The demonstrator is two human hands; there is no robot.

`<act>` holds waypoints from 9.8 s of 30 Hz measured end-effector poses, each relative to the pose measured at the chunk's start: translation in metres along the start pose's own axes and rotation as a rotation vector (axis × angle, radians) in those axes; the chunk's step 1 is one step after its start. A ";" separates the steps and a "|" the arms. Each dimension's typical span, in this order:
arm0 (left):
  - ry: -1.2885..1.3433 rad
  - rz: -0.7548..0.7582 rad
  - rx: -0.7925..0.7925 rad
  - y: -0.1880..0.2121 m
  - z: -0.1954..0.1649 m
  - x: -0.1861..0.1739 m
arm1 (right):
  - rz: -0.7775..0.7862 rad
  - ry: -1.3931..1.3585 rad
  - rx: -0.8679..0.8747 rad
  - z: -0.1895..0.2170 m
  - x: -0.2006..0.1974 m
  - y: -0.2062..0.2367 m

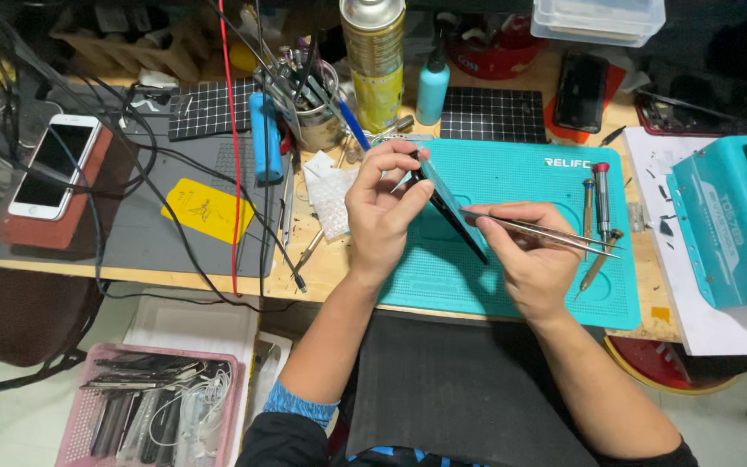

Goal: The person unwraps a smartphone from bubble wrap, powers it on and navigates its settings. They then pry open the phone's screen with a metal tool, lift the display off the body, and press the screen back into place while testing the device.

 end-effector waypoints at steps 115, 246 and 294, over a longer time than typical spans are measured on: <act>0.750 0.085 -0.014 0.018 -0.057 0.045 | 0.210 0.099 -0.054 0.117 0.001 0.011; -1.168 0.268 0.498 -0.027 -0.056 0.071 | 0.136 0.515 0.036 -0.009 -0.015 -0.056; -1.226 0.682 0.404 -0.073 -0.054 0.093 | 0.112 -0.388 0.735 -0.023 -0.003 -0.052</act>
Point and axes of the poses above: each hand's wrist, its own y-axis away from the middle knuckle, its own x-axis out of the palm, z = x × y, the point moved 7 cm from there along -y, towards the middle knuckle, and after that the axes turned 7 degrees about z, right-handed, at the moved point
